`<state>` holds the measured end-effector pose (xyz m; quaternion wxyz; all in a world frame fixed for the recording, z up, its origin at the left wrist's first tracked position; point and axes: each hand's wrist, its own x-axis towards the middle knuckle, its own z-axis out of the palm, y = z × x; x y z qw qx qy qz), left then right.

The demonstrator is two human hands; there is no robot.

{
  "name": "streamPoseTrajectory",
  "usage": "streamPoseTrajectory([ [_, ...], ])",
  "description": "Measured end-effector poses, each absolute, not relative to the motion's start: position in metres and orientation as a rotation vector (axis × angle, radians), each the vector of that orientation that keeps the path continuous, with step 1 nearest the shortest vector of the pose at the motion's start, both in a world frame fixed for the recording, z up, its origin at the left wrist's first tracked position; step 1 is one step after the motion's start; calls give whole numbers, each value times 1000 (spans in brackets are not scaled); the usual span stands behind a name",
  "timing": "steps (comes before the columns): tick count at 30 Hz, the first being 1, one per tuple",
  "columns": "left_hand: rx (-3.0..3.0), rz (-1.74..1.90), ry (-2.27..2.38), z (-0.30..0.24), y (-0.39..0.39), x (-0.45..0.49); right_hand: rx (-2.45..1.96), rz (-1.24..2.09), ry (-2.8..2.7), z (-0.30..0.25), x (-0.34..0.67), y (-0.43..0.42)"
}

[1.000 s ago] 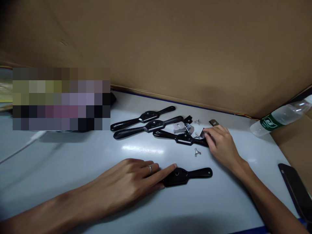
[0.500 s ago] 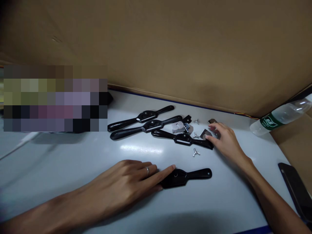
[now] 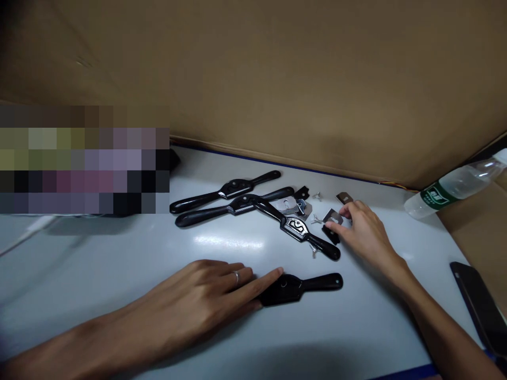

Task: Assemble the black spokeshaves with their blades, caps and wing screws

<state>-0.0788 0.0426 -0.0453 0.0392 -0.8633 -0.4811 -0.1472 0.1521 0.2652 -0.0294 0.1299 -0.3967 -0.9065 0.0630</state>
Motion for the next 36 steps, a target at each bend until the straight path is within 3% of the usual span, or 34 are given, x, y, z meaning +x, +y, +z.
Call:
streamPoseTrajectory([
  [5,-2635,-444,-1459,-47,42,-79,-1178,178,-2603,-29,149,265],
  [22,-2619,-407,-1447,-46,42,-78,-1127,775,-2507,-29,153,284],
  [32,-2604,-526,-1443,-45,43,-77,-1111,793,-2293,-14,149,258],
  [36,-2605,-556,-1437,-42,44,-78,-864,711,-2300,0,143,216],
])
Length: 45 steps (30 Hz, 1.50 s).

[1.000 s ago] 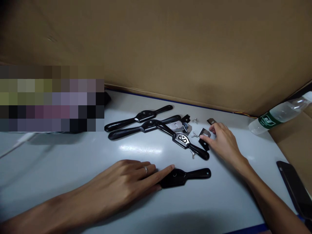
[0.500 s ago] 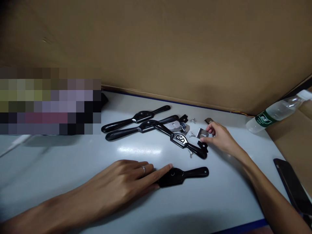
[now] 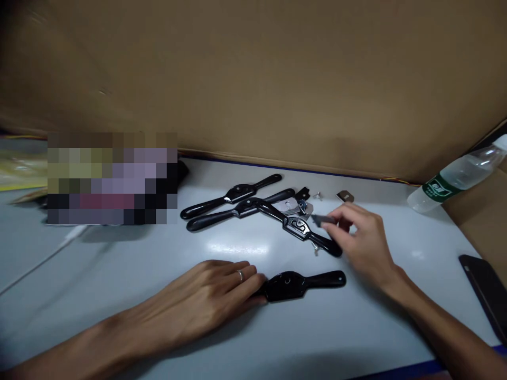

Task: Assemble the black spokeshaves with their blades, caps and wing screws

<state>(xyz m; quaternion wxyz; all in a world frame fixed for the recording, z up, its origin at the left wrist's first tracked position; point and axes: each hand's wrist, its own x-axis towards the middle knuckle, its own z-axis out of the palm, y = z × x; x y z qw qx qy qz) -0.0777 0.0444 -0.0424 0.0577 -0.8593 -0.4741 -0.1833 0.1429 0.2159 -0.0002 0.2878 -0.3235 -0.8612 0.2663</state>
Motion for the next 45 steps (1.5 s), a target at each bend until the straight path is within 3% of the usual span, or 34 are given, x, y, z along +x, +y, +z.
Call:
streamPoseTrajectory([
  [5,-2583,-544,-1396,-36,45,-77,-619,952,-2339,-4,135,175],
  [12,-2610,-509,-1359,-40,44,-78,-662,1132,-2247,-20,130,176],
  [45,-2677,-607,-1429,-45,44,-80,-522,1262,-2500,-25,129,175],
])
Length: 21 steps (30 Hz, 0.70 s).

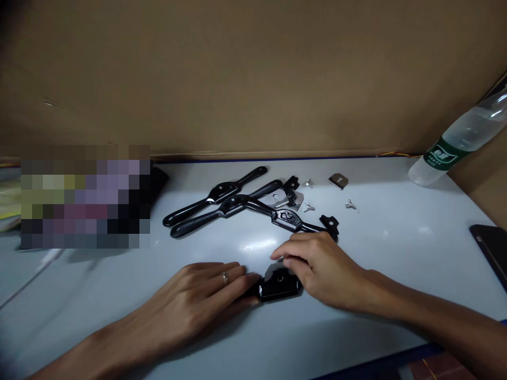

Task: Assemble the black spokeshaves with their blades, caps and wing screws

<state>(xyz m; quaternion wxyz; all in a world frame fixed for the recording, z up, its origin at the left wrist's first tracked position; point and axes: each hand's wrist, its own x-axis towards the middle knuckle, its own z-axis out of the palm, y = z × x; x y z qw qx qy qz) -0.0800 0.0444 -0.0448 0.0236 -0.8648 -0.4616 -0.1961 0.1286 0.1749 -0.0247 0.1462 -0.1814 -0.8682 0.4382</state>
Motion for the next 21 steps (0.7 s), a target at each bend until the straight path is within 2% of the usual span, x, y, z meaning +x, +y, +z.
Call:
streamPoseTrajectory([
  [21,-2665,-567,-1432,-43,46,-78,-513,1131,-2545,-22,131,172],
])
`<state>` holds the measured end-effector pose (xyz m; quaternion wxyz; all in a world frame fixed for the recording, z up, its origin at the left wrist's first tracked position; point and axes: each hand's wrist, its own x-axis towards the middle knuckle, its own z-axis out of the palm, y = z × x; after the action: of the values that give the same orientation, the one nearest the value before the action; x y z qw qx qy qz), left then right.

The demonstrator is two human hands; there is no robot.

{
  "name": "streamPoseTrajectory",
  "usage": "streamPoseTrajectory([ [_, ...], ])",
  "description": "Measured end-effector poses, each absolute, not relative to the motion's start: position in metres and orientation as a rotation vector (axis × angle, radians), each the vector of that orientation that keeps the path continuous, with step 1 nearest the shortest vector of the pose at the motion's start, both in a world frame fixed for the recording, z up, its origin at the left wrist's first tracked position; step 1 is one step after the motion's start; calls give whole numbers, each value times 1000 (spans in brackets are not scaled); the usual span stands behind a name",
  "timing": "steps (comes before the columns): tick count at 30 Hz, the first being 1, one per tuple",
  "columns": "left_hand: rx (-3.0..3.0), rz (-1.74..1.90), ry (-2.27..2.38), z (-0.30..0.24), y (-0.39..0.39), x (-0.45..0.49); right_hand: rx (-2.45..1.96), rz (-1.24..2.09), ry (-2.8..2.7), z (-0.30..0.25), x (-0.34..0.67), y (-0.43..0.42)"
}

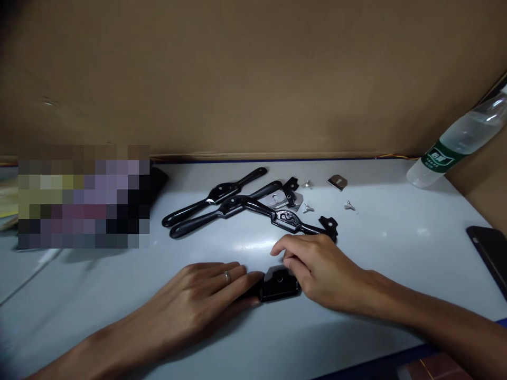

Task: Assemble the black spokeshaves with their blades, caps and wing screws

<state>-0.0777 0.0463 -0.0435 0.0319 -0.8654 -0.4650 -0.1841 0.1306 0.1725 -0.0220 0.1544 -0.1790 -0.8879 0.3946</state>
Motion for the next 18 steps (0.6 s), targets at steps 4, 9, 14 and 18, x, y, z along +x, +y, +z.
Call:
streamPoseTrajectory([
  [4,-2638,-585,-1402,-46,45,-78,-572,789,-2464,-5,136,186],
  [9,-2648,-594,-1399,-45,45,-77,-881,287,-2441,18,158,234],
  [14,-2631,-618,-1373,-45,46,-77,-1140,131,-2579,19,182,280],
  [18,-2626,-624,-1372,-48,46,-78,-1019,368,-2825,10,185,287],
])
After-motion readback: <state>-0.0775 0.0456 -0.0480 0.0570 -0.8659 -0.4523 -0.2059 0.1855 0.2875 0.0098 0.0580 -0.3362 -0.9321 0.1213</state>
